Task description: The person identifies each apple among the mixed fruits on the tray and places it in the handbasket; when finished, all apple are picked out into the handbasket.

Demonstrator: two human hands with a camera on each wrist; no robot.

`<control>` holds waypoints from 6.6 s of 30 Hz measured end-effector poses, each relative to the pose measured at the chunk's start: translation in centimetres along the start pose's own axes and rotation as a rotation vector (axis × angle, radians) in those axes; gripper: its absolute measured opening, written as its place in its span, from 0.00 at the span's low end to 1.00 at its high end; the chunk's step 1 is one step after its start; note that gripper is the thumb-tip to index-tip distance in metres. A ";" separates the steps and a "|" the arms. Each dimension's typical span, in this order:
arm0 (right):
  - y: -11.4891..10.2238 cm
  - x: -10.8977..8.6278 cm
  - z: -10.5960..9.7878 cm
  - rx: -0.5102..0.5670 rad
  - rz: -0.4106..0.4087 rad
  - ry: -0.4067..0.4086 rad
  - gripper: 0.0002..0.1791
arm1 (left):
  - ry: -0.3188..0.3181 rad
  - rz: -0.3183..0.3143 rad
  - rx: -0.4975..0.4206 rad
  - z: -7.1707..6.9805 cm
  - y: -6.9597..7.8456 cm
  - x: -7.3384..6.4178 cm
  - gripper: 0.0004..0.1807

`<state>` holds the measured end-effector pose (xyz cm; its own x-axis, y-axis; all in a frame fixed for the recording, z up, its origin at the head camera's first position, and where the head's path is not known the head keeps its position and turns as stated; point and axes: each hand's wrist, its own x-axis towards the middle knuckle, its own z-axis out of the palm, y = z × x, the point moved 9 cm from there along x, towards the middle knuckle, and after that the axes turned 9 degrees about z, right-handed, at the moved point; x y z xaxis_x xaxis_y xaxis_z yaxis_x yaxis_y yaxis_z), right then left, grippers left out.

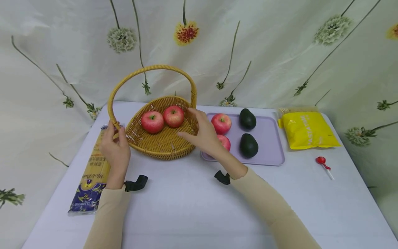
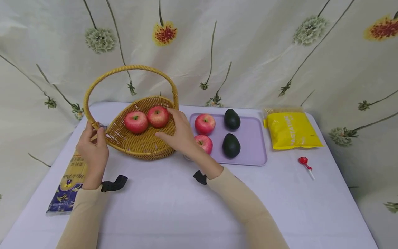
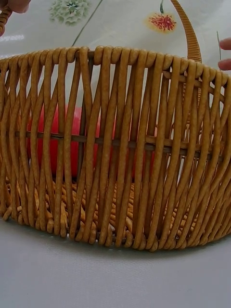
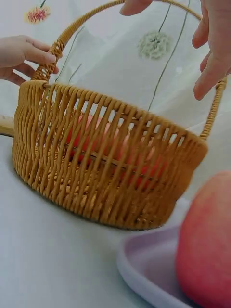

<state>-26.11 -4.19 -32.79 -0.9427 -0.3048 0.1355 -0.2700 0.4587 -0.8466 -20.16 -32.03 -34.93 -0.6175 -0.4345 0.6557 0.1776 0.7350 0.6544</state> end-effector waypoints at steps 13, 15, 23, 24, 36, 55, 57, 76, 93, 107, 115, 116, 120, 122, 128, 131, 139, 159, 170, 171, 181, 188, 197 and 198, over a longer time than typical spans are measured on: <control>3.5 -4.8 -5.8 0.059 0.048 0.086 0.49 | -0.002 -0.015 0.011 0.0 -0.1 0.1 0.23; 4.1 -5.3 -6.4 0.063 0.045 0.103 0.49 | -0.004 -0.022 0.014 0.0 -0.1 0.0 0.23; 6.9 -6.2 -7.4 0.079 0.092 0.129 0.49 | -0.010 -0.024 0.005 0.0 0.0 -0.1 0.23; 7.2 -6.3 -7.5 0.079 0.098 0.128 0.50 | -0.009 -0.023 0.003 0.0 0.0 -0.1 0.23; 9.2 -6.1 -7.0 0.121 0.145 0.119 0.50 | 0.002 -0.005 0.001 0.0 0.0 -0.1 0.23; 10.9 -5.6 -5.1 0.080 0.220 0.031 0.51 | 0.009 0.003 -0.004 -0.1 0.0 0.0 0.23; 11.2 -5.6 -4.9 0.093 0.238 0.014 0.50 | 0.008 0.001 -0.005 -0.1 -0.1 0.0 0.23; 12.5 -5.5 -4.0 0.091 0.327 -0.075 0.46 | 0.003 -0.003 0.001 0.0 0.0 0.1 0.22; 13.4 -5.4 -3.4 0.066 0.355 -0.116 0.43 | -0.006 -0.026 0.003 0.1 -0.3 -0.1 0.23; 13.4 -5.4 -3.6 0.042 0.330 -0.094 0.41 | -0.011 -0.024 0.002 0.1 -0.2 -0.2 0.23; 12.4 -5.3 -4.4 0.094 0.312 -0.075 0.39 | -0.009 -0.020 -0.007 0.1 -0.3 -0.1 0.23; 12.1 -5.3 -4.5 0.101 0.307 -0.072 0.39 | -0.009 -0.019 -0.008 0.1 -0.3 -0.1 0.23; 11.2 -4.9 -5.2 0.127 0.297 -0.065 0.39 | -0.008 -0.016 0.003 0.1 -0.3 -0.1 0.22; 10.6 -4.6 -5.4 0.143 0.291 -0.066 0.40 | -0.010 -0.015 0.012 0.1 -0.2 -0.1 0.22; 8.6 -3.9 -5.7 0.191 0.256 -0.063 0.42 | -0.015 -0.021 0.024 0.1 -0.2 -0.1 0.23; 7.6 -3.3 -5.6 0.234 0.227 -0.067 0.41 | -0.017 -0.021 0.029 0.1 -0.2 -0.1 0.23; 5.7 -1.7 -4.5 0.207 0.178 -0.063 0.40 | -0.018 -0.029 0.032 0.3 -0.3 0.1 0.23; 2.2 1.9 2.8 0.169 0.164 -0.226 0.41 | -0.010 -0.029 0.029 0.0 -0.3 -0.1 0.24; 0.8 2.9 7.0 0.094 0.163 -0.290 0.42 | -0.001 -0.017 0.029 0.1 -0.1 -0.1 0.23; 0.8 3.0 7.3 0.073 0.164 -0.287 0.41 | -0.002 -0.018 0.030 0.1 0.0 -0.1 0.23; 0.7 3.8 9.5 0.034 0.180 -0.298 0.42 | -0.010 -0.025 0.038 0.1 0.1 -0.2 0.23; 1.0 4.1 11.2 0.028 0.212 -0.321 0.42 | -0.003 -0.019 0.027 0.0 0.2 -0.2 0.22; 1.4 4.5 12.9 -0.026 0.197 -0.355 0.41 | -0.010 -0.024 0.029 0.1 0.2 -0.2 0.23; 1.4 4.5 13.0 -0.045 0.190 -0.359 0.41 | -0.009 -0.022 0.028 0.1 0.2 -0.2 0.23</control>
<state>-28.17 -15.74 -40.05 -0.8507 -0.4791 -0.2162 -0.1131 0.5686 -0.8148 -20.14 -31.74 -34.95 -0.6280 -0.4464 0.6374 0.1423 0.7394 0.6581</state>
